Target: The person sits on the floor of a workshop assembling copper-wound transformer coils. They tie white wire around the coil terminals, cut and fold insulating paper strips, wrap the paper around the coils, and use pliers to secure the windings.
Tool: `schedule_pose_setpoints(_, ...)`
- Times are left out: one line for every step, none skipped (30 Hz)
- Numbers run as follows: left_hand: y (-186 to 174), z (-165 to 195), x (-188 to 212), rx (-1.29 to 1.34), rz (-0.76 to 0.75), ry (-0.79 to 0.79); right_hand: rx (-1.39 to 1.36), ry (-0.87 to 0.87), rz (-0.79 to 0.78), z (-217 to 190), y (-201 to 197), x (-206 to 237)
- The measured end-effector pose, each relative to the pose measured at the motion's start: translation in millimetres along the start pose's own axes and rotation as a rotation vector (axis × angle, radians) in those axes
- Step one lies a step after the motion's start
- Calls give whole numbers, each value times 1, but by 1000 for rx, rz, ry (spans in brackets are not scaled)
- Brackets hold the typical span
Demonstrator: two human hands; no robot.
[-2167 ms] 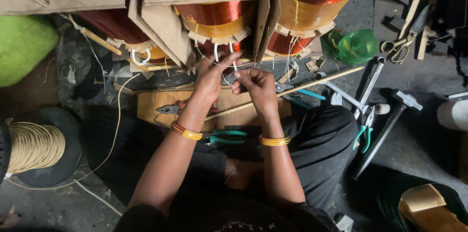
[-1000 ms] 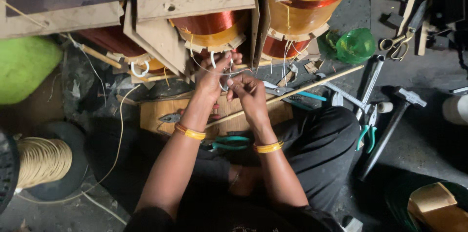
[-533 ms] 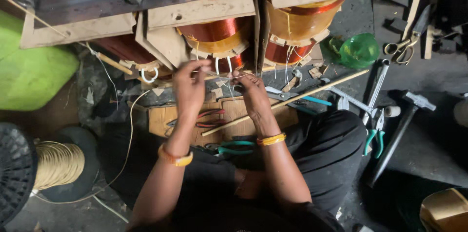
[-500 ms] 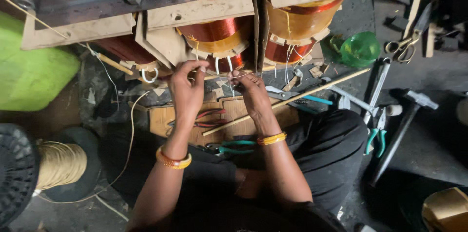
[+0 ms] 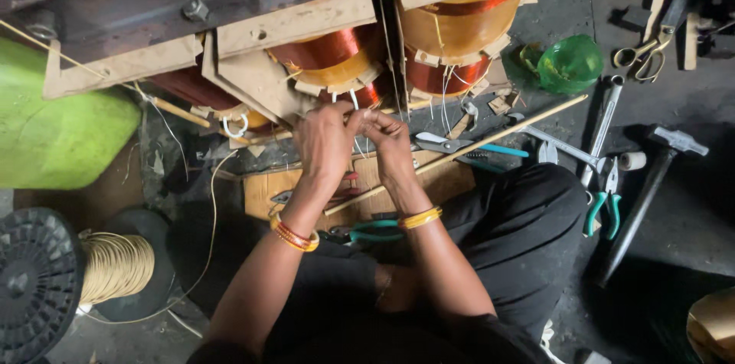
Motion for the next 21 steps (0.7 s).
schedule_pose_setpoints(2,1,-3,-17,13,-3,-10,-10,30,0,-2,0)
schedule_pose_setpoints(3,2,-6,-35,23,-6,-20,-18,63,1,-4,0)
schedule_pose_setpoints(5,3,-11,-49,31,-3,30,-24,67,0,-4,0)
schedule_pose_setpoints(11,-1,-15,68,-1,-62,84,-34,74,-1,-4,0)
schedule_pose_setpoints(14,-9,-18,186,-35,-125,141,-40,81,-2,-5,-1)
schedule_pose_setpoints(19,-16,-19,299,-71,-194,153,-40,73,-2,-5,-1)
schedule_pose_setpoints(18,-13,-20,255,-47,-160,162,-35,65,-3,-5,-2)
schedule_pose_setpoints(15,-11,-21,211,-22,-125,171,-31,55,-3,-5,-2)
schedule_pose_setpoints(11,-10,-23,165,8,-87,157,-21,55,-1,-6,-2)
schedule_pose_setpoints(14,-12,-23,170,-14,-91,141,-13,51,-1,-6,-2)
schedule_pose_setpoints(15,-14,-24,175,-37,-94,124,-6,48,0,-6,-3)
schedule_pose_setpoints(17,-16,-25,182,-61,-100,112,7,56,1,-5,-3)
schedule_pose_setpoints(17,-14,-27,164,-59,-70,102,22,62,2,-5,-3)
schedule_pose_setpoints(15,-12,-28,148,-57,-41,93,38,68,3,-3,-3)
schedule_pose_setpoints(12,-9,-29,132,-55,-12,70,29,68,1,-2,-3)
schedule_pose_setpoints(12,-8,-29,185,-86,-9,47,17,68,-1,-1,-4)
schedule_pose_setpoints(10,-6,-29,238,-116,-6,24,3,67,-3,0,-5)
schedule_pose_setpoints(7,-5,-28,291,-146,-3,34,9,50,-4,2,-7)
schedule_pose_setpoints(-3,2,-25,231,-122,65,43,15,34,-5,3,-8)
schedule_pose_setpoints(-14,9,-21,171,-98,138,52,16,21,-6,3,-10)
schedule_pose_setpoints(-24,16,-17,111,-76,214,75,6,23,-7,2,-12)
Point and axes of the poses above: each hand's wrist, its own x-axis away from the middle knuckle, its own y-axis out of the palm, z = x × y, the point moved 10 cm from there along -x, towards the middle knuckle, and after that the axes turned 7 degrees about x, right-handed, at the moved point
